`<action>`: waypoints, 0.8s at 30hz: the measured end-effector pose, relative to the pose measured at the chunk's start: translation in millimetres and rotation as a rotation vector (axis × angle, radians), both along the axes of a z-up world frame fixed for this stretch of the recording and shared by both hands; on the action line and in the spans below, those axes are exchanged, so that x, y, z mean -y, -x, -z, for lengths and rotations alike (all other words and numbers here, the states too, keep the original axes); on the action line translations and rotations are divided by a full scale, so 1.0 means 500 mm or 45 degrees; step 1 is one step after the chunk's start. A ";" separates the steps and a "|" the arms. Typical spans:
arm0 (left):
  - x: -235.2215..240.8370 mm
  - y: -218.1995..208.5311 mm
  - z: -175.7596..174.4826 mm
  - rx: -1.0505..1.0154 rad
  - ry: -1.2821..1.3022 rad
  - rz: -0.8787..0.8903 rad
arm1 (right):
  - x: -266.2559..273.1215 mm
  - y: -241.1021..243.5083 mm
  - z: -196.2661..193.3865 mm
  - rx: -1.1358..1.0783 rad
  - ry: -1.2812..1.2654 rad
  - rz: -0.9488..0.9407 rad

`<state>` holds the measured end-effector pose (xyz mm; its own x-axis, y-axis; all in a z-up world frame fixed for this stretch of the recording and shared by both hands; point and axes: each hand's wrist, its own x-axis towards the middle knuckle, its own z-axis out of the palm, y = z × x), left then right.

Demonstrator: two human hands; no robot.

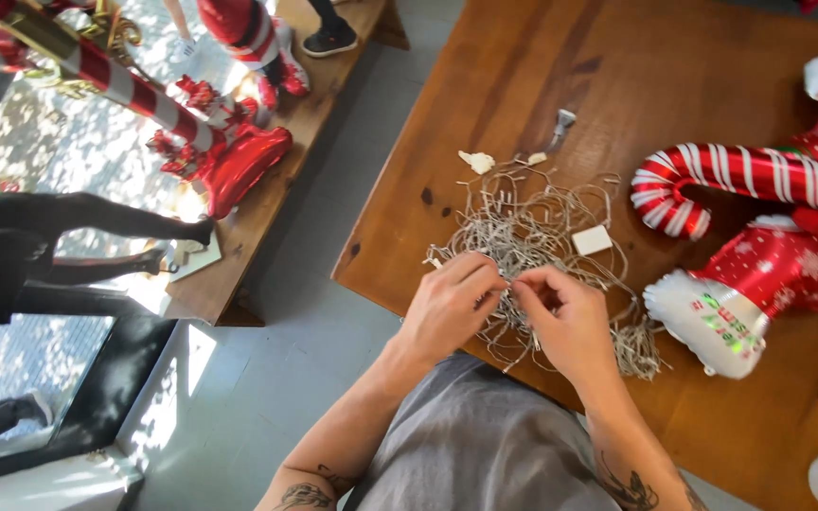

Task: The person untangles a string of white Christmas lights on a wooden table. They separate the wires by hand, occasionally picking up and moving the tangled bundle to work on different sections. Inflated candy cane decorations and a roll of tape are visible on the table nearby.

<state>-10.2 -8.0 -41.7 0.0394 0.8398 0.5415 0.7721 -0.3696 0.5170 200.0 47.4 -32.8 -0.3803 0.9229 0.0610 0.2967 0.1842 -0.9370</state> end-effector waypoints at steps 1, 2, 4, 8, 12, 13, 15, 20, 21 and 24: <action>-0.002 -0.005 0.009 0.018 -0.027 0.008 | -0.004 -0.002 0.011 0.014 0.045 0.023; 0.001 -0.006 0.011 0.015 -0.036 -0.010 | -0.007 -0.002 0.017 0.011 0.037 0.005; 0.004 -0.011 0.017 0.105 -0.082 0.016 | -0.013 -0.005 0.029 0.068 0.061 0.010; 0.026 -0.025 -0.010 0.186 -0.088 0.018 | -0.005 0.003 0.021 0.062 0.112 -0.007; 0.059 -0.047 -0.032 0.466 0.093 0.006 | -0.007 0.009 0.017 -0.082 0.187 0.137; 0.070 -0.055 -0.031 0.627 0.222 -0.021 | -0.003 0.006 0.012 -0.152 0.191 0.165; 0.072 -0.054 -0.007 0.942 0.510 -0.017 | 0.001 0.009 0.007 -0.184 0.179 0.181; 0.065 -0.070 0.037 1.659 0.913 -0.029 | 0.017 0.007 -0.005 -0.233 0.149 0.133; 0.064 -0.075 0.048 1.737 0.867 -0.039 | 0.021 0.005 -0.003 -0.239 0.161 0.126; 0.053 -0.085 0.091 1.844 0.772 -0.066 | 0.025 0.001 -0.002 -0.201 0.146 0.088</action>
<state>32.3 -34.3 -87.2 -0.2291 0.9216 -0.3134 -0.4879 0.1698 0.8562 199.5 34.8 -31.6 -0.3095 0.9509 0.0078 0.1529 0.0579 -0.9865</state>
